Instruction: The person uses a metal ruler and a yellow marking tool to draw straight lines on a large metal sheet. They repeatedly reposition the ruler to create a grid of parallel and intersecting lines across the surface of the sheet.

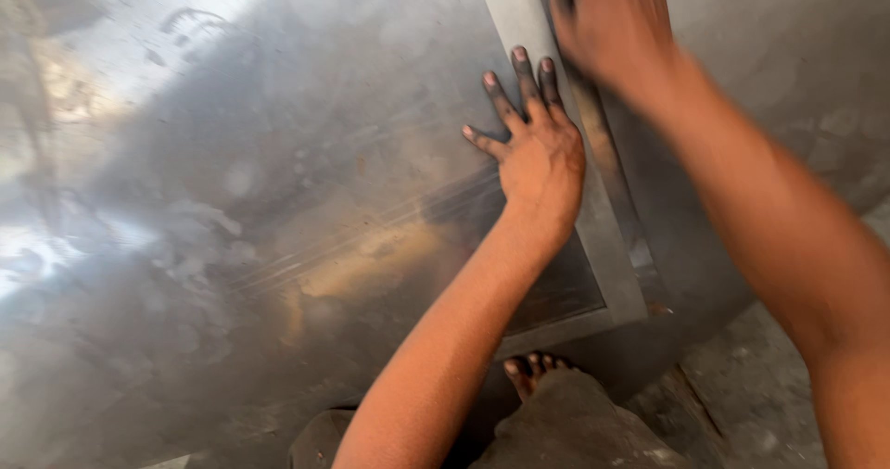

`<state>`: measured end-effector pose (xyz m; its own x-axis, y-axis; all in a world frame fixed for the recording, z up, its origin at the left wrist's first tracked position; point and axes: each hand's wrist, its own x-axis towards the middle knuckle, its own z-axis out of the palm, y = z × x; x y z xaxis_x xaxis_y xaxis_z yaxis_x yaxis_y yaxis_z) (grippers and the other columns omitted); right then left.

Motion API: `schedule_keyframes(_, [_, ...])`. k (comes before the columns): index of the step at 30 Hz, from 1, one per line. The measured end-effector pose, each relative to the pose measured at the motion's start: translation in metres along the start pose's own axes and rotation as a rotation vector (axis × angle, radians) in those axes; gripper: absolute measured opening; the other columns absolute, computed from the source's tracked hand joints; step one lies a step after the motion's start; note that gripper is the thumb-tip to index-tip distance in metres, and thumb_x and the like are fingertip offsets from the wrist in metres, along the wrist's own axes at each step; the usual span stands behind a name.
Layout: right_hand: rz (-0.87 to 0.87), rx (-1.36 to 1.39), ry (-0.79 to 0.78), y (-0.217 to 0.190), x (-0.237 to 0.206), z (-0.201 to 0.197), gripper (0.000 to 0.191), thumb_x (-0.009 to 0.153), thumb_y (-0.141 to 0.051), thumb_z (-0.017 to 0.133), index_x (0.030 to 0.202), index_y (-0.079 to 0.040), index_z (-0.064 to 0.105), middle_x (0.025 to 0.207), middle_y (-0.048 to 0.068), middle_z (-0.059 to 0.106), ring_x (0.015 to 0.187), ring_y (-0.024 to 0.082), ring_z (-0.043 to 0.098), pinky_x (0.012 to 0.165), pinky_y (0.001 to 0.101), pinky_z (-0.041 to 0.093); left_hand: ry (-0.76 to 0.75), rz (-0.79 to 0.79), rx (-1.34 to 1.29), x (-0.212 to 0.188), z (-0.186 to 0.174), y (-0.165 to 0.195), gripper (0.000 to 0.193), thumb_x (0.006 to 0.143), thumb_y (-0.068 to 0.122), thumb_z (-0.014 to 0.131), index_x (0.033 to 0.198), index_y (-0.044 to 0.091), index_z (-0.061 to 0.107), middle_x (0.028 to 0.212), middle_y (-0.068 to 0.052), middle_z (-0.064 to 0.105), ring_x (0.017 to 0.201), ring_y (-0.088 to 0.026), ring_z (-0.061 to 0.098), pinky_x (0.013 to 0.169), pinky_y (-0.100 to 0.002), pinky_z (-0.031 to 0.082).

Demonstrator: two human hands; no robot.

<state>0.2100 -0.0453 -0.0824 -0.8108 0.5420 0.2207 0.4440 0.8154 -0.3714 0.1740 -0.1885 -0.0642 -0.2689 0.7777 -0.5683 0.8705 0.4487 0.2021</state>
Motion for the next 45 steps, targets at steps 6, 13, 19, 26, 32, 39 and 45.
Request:
schedule_keyframes(6, [0.327,-0.025,-0.639,-0.09,-0.287,-0.101,0.065,0.087,-0.005,0.067,0.148,-0.023,0.053,0.063,0.005,0.063,0.058,0.021,0.06,0.056,0.039,0.051,0.038,-0.006,0.002,0.008,0.015,0.001,0.075,0.099,0.003,0.052,0.16,-0.006,0.009,0.163,-0.032,-0.014,0.146,-0.065,-0.003,0.099,-0.092,0.019])
schedule_keyframes(13, [0.337,0.086,-0.44,-0.062,-0.273,-0.112,0.041,0.097,-0.013,0.067,0.137,-0.018,0.064,0.073,0.008,0.067,0.061,0.022,0.063,0.057,0.0392,0.049,0.13,0.002,0.002,0.0,0.016,0.004,0.085,0.096,0.009,0.063,0.161,-0.005,0.009,0.165,-0.029,-0.01,0.148,-0.064,-0.003,0.097,-0.094,0.022])
schedule_keyframes(19, [0.204,0.0,-0.242,-0.048,-0.261,-0.049,0.047,0.099,-0.01,0.07,0.144,-0.019,0.064,0.081,0.009,0.065,0.073,0.029,0.063,0.064,0.0427,0.049,0.019,-0.046,0.003,-0.007,0.013,0.004,0.13,0.07,0.036,0.094,0.163,0.001,0.009,0.17,-0.021,-0.004,0.155,-0.056,-0.001,0.104,-0.088,0.03])
schedule_keyframes(26, [0.381,-0.118,-0.765,-0.108,-0.425,-0.121,0.051,0.094,-0.02,0.068,0.144,-0.029,0.062,0.069,0.002,0.071,0.055,0.015,0.062,0.065,0.0355,0.051,0.08,-0.04,-0.038,-0.013,0.019,-0.002,0.129,0.068,0.039,0.094,0.161,0.004,0.012,0.17,-0.019,0.0,0.154,-0.049,0.003,0.106,-0.082,0.029])
schedule_keyframes(32, [0.857,0.27,-0.172,-0.117,-0.397,-0.121,0.02,0.106,-0.013,0.062,0.123,-0.005,0.069,0.107,0.014,0.076,0.096,0.024,0.074,0.079,0.0379,0.058,0.501,0.131,-0.255,-0.137,0.09,-0.061,0.051,0.089,0.036,0.074,0.126,0.003,0.061,0.137,-0.017,0.056,0.125,-0.039,0.053,0.105,-0.051,0.045])
schedule_keyframes(39, [0.636,0.603,-0.306,-0.141,-0.354,-0.082,0.04,0.098,-0.01,0.055,0.138,-0.011,0.057,0.12,0.009,0.072,0.105,0.02,0.072,0.093,0.0347,0.061,0.303,0.011,-0.261,-0.314,0.161,-0.12,0.052,0.083,0.036,0.078,0.119,0.001,0.063,0.116,-0.016,0.06,0.11,-0.036,0.056,0.09,-0.047,0.046])
schedule_keyframes(45, [-0.049,0.247,-0.561,-0.143,-0.348,-0.038,0.063,0.076,-0.023,0.077,0.136,-0.015,0.06,0.132,0.011,0.062,0.121,0.032,0.059,0.103,0.0468,0.049,0.286,-0.059,-0.29,-0.325,0.177,-0.119,0.052,0.082,0.028,0.08,0.124,0.004,0.06,0.118,-0.013,0.059,0.115,-0.033,0.056,0.097,-0.045,0.047])
